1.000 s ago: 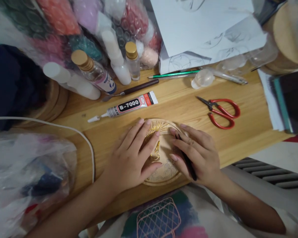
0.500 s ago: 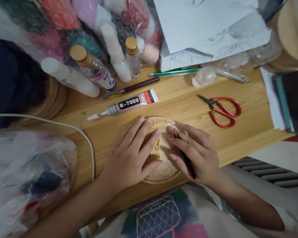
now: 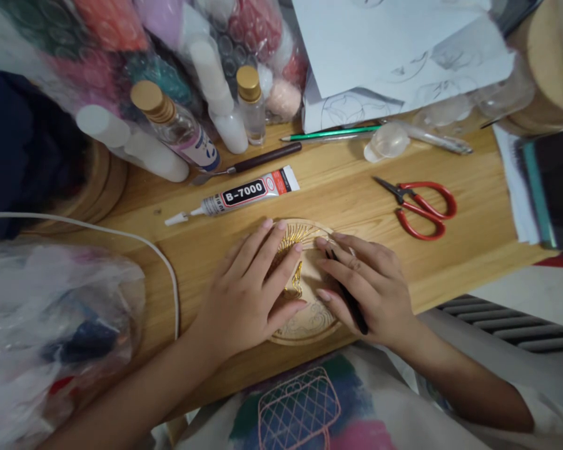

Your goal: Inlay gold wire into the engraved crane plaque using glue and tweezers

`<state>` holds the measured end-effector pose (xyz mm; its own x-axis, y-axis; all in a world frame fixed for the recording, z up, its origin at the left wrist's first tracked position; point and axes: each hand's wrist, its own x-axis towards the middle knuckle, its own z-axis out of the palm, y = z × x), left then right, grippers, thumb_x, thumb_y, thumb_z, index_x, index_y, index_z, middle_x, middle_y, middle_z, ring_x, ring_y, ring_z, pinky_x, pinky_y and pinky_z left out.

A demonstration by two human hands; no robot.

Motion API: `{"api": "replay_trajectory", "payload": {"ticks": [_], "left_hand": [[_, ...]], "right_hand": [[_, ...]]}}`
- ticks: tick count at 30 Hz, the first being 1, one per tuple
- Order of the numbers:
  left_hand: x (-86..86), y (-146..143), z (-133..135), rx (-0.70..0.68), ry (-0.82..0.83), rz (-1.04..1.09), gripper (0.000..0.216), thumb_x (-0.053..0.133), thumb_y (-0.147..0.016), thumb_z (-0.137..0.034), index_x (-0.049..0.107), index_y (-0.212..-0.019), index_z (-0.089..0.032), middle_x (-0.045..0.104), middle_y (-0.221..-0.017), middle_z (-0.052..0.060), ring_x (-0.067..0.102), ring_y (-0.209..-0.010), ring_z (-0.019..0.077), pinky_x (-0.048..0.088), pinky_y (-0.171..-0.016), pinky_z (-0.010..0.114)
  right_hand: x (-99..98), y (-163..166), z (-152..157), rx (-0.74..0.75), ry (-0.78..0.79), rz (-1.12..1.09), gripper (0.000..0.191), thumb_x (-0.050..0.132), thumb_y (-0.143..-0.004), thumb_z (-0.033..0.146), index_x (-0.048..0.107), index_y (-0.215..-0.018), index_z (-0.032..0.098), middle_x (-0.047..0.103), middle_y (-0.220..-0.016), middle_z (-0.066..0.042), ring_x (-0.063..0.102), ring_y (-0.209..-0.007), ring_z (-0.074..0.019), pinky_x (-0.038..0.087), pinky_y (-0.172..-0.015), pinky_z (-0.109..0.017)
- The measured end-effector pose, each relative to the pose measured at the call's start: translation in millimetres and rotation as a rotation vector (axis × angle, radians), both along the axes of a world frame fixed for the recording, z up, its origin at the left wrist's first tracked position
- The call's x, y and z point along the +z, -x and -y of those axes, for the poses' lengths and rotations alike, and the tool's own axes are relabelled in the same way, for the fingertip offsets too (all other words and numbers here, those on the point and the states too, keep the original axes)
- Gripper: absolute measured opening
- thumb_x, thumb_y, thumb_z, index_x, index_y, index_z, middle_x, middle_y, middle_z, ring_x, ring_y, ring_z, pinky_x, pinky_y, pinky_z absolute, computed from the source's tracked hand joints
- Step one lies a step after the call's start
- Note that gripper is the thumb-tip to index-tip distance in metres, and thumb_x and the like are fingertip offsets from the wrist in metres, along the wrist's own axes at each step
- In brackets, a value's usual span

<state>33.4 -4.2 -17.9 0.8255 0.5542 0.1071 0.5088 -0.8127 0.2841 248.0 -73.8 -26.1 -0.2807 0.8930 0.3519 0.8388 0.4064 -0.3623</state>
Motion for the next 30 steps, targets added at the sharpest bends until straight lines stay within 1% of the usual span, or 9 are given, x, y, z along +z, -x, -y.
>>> {"api": "replay_trajectory", "payload": {"ticks": [8,12,15,18,20,21,24,27,30], "left_hand": [[1.1,0,-1,-0.003,-0.003,-0.012,0.055,0.053,-0.093,-0.046,0.052,-0.136,-0.011,0.046,-0.147,0.023,0.04,-0.14,0.0372,0.043,-0.107,0.051],[0.6,1,0,0.003,0.017,-0.009,0.055,0.056,-0.092,-0.044,0.051,-0.136,-0.012,0.045,-0.148,0.023,0.039,-0.141,0.037,0.042,-0.108,0.051],[0.1,1,0,0.008,0.034,0.001,0.055,0.057,-0.091,-0.043,0.051,-0.137,-0.012,0.043,-0.149,0.022,0.038,-0.141,0.0372,0.041,-0.108,0.052],[0.6,1,0,0.01,0.031,-0.001,0.054,0.057,-0.092,-0.043,0.053,-0.135,-0.012,0.045,-0.148,0.023,0.039,-0.14,0.0373,0.042,-0.108,0.053],[1.4,0,-1,0.009,0.021,-0.007,0.052,0.056,-0.092,-0.043,0.055,-0.133,-0.011,0.047,-0.147,0.023,0.04,-0.14,0.0376,0.044,-0.106,0.053],[1.8,0,-1,0.006,0.013,-0.006,0.051,0.055,-0.092,-0.043,0.056,-0.132,-0.011,0.047,-0.146,0.024,0.041,-0.139,0.0378,0.044,-0.106,0.054],[2.1,-1,-1,0.009,0.002,-0.004,0.05,0.055,-0.092,-0.044,0.057,-0.13,-0.011,0.049,-0.145,0.024,0.043,-0.138,0.0378,0.046,-0.104,0.053],[1.2,-1,0,0.007,0.006,0.012,0.051,0.057,-0.092,-0.043,0.057,-0.13,-0.01,0.048,-0.145,0.024,0.042,-0.138,0.0384,0.045,-0.105,0.055],[0.2,0,0,0.008,0.029,0.02,0.053,0.059,-0.091,-0.041,0.054,-0.133,-0.01,0.046,-0.146,0.024,0.04,-0.139,0.0387,0.043,-0.107,0.055]], "right_hand": [[1.0,0,-1,-0.004,0.016,-0.036,0.031,0.063,-0.088,0.029,0.061,-0.117,0.019,0.072,-0.121,-0.011,0.062,-0.119,-0.0284,0.053,-0.092,-0.043],[1.1,-1,0,-0.056,-0.02,-0.128,0.033,0.064,-0.086,0.021,0.06,-0.118,0.018,0.073,-0.114,-0.012,0.064,-0.115,-0.0275,0.055,-0.091,-0.042],[0.3,-2,4,-0.169,-0.038,-0.26,0.033,0.063,-0.085,0.014,0.062,-0.117,0.023,0.075,-0.102,-0.007,0.069,-0.102,-0.0244,0.057,-0.088,-0.039],[0.9,-4,8,-0.279,0.087,-0.532,0.036,0.061,-0.088,0.013,0.058,-0.122,0.025,0.075,-0.099,-0.004,0.072,-0.092,-0.0199,0.06,-0.084,-0.035],[3.6,-8,7,-0.322,0.178,-0.704,0.039,0.062,-0.089,0.013,0.055,-0.125,0.026,0.076,-0.099,-0.003,0.074,-0.088,-0.0177,0.062,-0.081,-0.031],[5.8,-11,4,-0.329,0.211,-0.747,0.038,0.064,-0.088,0.013,0.056,-0.123,0.026,0.077,-0.098,-0.003,0.075,-0.087,-0.0173,0.063,-0.079,-0.03],[15.0,-22,-9,-0.295,0.262,-0.711,0.026,0.072,-0.083,0.016,0.068,-0.107,0.025,0.077,-0.094,-0.002,0.075,-0.082,-0.0173,0.063,-0.075,-0.028],[21.3,-31,-27,-0.154,0.275,-0.611,0.018,0.076,-0.08,0.019,0.075,-0.096,0.026,0.077,-0.088,0.0,0.073,-0.078,-0.0163,0.062,-0.071,-0.029],[18.5,-34,-39,-0.052,0.264,-0.565,0.013,0.077,-0.079,0.022,0.077,-0.092,0.026,0.075,-0.085,-0.001,0.071,-0.079,-0.0159,0.061,-0.068,-0.03]]}}
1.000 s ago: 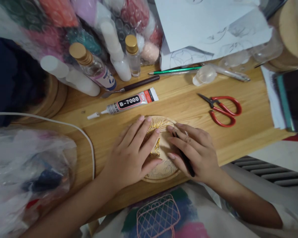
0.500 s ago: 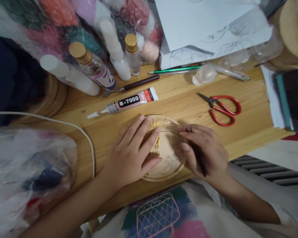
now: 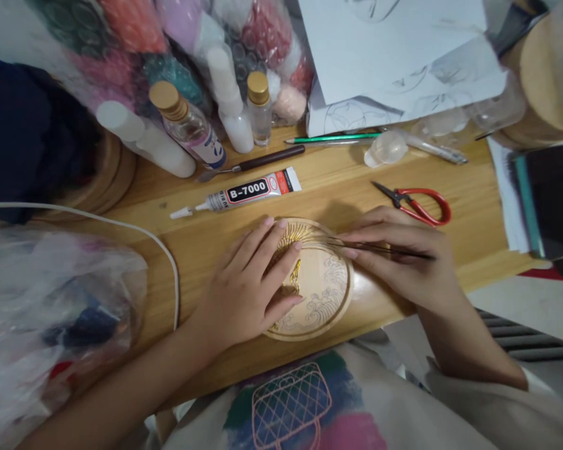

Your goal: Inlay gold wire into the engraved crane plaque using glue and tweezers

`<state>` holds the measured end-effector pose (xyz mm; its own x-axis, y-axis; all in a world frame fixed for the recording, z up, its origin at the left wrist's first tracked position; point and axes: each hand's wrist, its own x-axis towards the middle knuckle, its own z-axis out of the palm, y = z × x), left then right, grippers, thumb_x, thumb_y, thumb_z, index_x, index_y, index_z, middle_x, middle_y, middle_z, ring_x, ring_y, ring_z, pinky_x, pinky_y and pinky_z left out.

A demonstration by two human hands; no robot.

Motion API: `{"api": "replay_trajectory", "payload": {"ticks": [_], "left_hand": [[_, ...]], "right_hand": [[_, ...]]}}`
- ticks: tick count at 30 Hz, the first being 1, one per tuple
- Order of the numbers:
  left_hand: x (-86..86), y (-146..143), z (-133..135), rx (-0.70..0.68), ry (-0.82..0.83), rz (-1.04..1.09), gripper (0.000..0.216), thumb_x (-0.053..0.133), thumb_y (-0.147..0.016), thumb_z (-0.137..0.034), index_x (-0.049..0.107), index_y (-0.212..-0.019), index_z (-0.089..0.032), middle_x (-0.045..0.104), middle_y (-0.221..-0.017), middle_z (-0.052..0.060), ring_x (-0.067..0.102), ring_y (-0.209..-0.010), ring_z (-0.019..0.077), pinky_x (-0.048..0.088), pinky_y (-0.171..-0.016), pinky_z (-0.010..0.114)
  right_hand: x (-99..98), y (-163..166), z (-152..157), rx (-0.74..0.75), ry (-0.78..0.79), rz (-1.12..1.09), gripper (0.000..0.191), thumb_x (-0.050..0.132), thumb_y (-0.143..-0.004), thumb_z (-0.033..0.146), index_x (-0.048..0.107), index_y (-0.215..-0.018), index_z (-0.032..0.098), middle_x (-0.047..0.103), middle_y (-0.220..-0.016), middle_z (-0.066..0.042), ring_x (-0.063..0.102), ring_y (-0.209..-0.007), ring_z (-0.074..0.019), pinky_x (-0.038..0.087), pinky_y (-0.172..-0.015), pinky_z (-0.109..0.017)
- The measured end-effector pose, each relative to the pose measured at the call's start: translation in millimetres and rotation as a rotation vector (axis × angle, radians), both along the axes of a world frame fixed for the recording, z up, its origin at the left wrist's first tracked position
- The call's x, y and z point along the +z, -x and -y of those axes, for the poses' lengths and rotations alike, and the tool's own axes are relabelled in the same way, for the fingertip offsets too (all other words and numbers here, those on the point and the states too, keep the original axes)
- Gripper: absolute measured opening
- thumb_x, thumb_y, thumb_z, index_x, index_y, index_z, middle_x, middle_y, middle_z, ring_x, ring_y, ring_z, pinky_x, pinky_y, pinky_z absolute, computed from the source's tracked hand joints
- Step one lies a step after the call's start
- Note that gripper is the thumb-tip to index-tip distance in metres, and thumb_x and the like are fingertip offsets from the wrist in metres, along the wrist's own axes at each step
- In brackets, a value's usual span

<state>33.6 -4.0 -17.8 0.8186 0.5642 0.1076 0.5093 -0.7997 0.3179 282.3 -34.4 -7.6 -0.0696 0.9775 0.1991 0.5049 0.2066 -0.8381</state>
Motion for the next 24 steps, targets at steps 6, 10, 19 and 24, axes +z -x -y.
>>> {"api": "replay_trajectory", "payload": {"ticks": [6,10,19,24], "left_hand": [[-0.6,0,1,0.009,0.011,0.003,0.055,0.059,-0.09,-0.042,0.053,-0.135,-0.011,0.045,-0.148,0.023,0.039,-0.14,0.0376,0.041,-0.11,0.054],[-0.8,0,1,0.012,-0.022,-0.015,0.054,0.056,-0.092,-0.045,0.054,-0.134,-0.012,0.046,-0.147,0.022,0.041,-0.14,0.0368,0.043,-0.108,0.051],[-0.3,0,0,0.008,-0.017,-0.019,0.053,0.055,-0.093,-0.045,0.055,-0.133,-0.011,0.047,-0.146,0.023,0.041,-0.139,0.0376,0.042,-0.108,0.051],[0.4,0,0,0.009,-0.03,-0.022,0.053,0.055,-0.093,-0.046,0.055,-0.133,-0.011,0.047,-0.146,0.022,0.041,-0.139,0.0378,0.043,-0.108,0.051]], "right_hand": [[-13.2,1,-3,-0.012,-0.009,-0.008,0.013,0.077,-0.079,0.02,0.077,-0.091,0.025,0.074,-0.084,-0.002,0.069,-0.076,-0.0145,0.059,-0.065,-0.029],[-13.6,1,-3,0.003,-0.009,-0.01,0.015,0.077,-0.078,0.017,0.078,-0.091,0.025,0.074,-0.083,-0.001,0.069,-0.076,-0.0141,0.059,-0.066,-0.028],[-15.1,1,-3,0.02,-0.002,-0.025,0.017,0.077,-0.079,0.016,0.077,-0.093,0.025,0.074,-0.084,-0.001,0.069,-0.076,-0.0141,0.059,-0.067,-0.029],[-15.0,2,-2,-0.002,-0.003,-0.023,0.019,0.077,-0.078,0.015,0.077,-0.093,0.026,0.074,-0.084,0.001,0.069,-0.075,-0.0134,0.059,-0.068,-0.028]]}}
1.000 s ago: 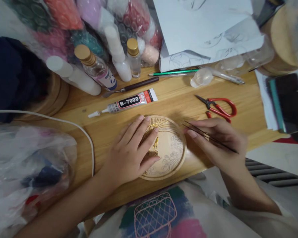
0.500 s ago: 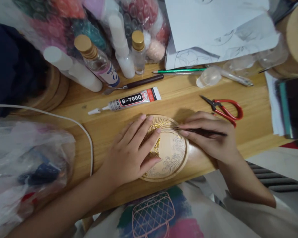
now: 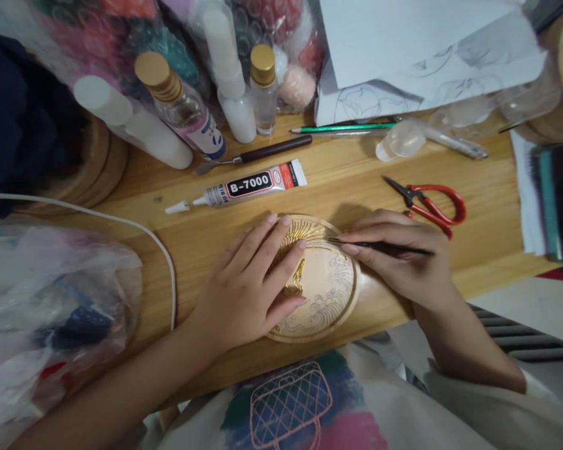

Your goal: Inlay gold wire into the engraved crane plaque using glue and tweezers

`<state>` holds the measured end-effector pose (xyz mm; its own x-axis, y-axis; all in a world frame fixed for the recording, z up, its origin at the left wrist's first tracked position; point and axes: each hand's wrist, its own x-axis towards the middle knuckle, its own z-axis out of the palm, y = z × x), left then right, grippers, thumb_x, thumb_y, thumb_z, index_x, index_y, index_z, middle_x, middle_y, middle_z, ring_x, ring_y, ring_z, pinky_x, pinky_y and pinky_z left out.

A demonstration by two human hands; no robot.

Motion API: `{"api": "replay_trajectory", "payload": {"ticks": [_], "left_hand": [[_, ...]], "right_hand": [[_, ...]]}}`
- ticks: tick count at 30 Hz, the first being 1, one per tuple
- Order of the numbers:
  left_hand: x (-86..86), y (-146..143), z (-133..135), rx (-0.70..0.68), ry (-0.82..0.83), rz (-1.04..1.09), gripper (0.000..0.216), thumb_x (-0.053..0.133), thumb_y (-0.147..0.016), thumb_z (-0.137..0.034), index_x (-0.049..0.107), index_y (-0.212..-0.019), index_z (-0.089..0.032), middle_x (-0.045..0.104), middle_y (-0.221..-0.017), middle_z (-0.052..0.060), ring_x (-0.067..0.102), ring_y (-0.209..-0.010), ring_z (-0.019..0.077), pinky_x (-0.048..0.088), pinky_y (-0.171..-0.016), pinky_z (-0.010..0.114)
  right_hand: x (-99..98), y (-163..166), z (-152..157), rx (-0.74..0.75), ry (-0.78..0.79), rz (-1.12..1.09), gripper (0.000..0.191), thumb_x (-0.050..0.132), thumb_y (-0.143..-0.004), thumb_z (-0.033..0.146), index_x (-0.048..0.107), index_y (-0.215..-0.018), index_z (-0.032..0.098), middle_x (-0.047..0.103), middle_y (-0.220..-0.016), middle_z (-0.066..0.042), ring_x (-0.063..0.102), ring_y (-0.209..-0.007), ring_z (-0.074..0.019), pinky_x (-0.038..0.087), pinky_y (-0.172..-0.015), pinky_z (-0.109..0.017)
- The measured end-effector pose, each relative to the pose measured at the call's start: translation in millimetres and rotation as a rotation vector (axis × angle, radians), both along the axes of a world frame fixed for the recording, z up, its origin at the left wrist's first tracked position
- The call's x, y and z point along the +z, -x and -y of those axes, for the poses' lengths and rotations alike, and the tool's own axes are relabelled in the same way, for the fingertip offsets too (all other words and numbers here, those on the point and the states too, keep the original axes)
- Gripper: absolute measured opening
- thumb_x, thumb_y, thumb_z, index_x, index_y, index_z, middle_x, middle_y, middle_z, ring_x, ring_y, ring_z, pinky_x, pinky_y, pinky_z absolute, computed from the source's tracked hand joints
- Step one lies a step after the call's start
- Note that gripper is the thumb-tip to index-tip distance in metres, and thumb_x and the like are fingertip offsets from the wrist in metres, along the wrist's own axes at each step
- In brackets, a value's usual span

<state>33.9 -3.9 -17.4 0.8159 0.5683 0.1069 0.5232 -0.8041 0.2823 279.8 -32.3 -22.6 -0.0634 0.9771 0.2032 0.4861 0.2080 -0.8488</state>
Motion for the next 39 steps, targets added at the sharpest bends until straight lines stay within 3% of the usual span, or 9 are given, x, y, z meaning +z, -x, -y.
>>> {"api": "replay_trajectory", "payload": {"ticks": [15,39], "left_hand": [[-1.4,-0.2,0.9,0.001,-0.013,-0.003,0.054,0.055,-0.092,-0.047,0.054,-0.134,-0.012,0.047,-0.147,0.022,0.042,-0.139,0.0366,0.044,-0.107,0.049],[-1.6,-0.6,1.5,0.007,-0.037,-0.015,0.053,0.052,-0.094,-0.047,0.055,-0.134,-0.013,0.048,-0.146,0.021,0.043,-0.139,0.036,0.044,-0.106,0.048]], "right_hand": [[2.1,0.1,1.0,0.012,0.011,-0.055,0.026,0.079,-0.074,0.009,0.078,-0.095,0.025,0.073,-0.083,0.0,0.067,-0.076,-0.0108,0.056,-0.068,-0.023],[0.1,1.1,1.9,0.003,0.001,-0.038,0.026,0.078,-0.076,0.011,0.078,-0.096,0.027,0.073,-0.083,0.0,0.067,-0.076,-0.0125,0.056,-0.067,-0.026]]}}
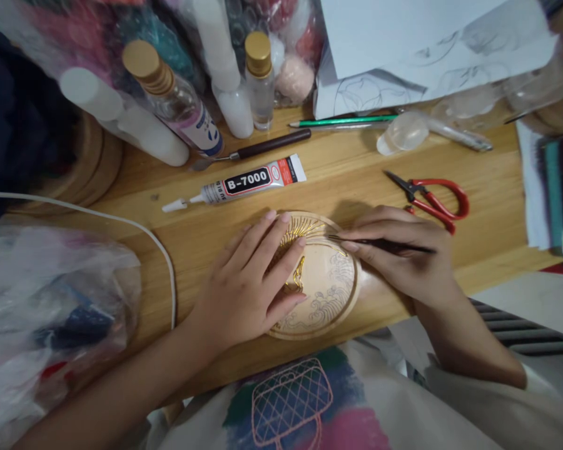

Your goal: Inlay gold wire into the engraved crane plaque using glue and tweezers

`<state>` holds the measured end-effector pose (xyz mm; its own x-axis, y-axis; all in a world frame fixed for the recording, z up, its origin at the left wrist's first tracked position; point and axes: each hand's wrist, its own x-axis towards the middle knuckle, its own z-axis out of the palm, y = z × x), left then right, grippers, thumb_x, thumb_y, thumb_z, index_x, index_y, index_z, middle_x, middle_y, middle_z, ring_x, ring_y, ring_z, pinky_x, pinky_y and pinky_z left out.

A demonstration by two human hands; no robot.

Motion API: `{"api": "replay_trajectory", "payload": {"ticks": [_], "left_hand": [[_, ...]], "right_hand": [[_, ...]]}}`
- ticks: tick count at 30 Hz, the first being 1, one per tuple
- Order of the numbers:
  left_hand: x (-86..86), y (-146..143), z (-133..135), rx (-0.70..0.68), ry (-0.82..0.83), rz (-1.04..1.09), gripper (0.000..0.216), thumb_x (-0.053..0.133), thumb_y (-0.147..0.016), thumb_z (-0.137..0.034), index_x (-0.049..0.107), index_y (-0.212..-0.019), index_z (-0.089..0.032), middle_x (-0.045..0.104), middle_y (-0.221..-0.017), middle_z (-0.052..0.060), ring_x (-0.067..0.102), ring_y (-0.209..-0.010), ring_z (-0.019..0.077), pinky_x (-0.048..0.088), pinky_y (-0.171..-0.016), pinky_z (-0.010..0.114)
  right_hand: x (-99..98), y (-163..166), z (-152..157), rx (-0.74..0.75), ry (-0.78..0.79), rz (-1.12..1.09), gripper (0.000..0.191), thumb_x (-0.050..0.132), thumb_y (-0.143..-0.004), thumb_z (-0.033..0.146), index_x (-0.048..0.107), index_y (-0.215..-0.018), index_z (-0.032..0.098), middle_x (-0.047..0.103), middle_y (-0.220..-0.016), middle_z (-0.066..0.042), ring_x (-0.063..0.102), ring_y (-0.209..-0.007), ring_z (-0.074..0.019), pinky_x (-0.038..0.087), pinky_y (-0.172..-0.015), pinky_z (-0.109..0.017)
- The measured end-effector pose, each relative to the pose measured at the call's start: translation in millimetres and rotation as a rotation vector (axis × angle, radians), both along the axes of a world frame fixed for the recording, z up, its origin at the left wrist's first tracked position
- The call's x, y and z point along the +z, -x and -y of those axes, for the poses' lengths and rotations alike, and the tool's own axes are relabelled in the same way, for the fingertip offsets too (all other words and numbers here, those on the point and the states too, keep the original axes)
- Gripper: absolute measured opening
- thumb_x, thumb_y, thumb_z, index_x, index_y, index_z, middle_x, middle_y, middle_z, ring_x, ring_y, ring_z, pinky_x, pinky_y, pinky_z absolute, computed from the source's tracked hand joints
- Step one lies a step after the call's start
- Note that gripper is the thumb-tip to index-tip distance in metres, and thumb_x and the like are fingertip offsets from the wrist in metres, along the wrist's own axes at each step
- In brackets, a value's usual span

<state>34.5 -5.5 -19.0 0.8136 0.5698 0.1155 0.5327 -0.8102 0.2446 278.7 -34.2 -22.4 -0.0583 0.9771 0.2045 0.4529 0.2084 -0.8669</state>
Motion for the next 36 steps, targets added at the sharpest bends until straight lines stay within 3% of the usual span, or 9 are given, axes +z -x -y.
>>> {"api": "replay_trajectory", "payload": {"ticks": [36], "left_hand": [[2.8,0.2,-1.3,-0.008,0.023,-0.011,0.052,0.056,-0.092,-0.045,0.055,-0.132,-0.012,0.047,-0.146,0.023,0.043,-0.138,0.0373,0.046,-0.104,0.05]], "right_hand": [[0.7,-9.9,1.3,0.014,0.039,0.0,0.023,0.076,-0.079,0.016,0.078,-0.096,0.03,0.074,-0.084,0.001,0.067,-0.074,-0.0132,0.055,-0.062,-0.027]]}}
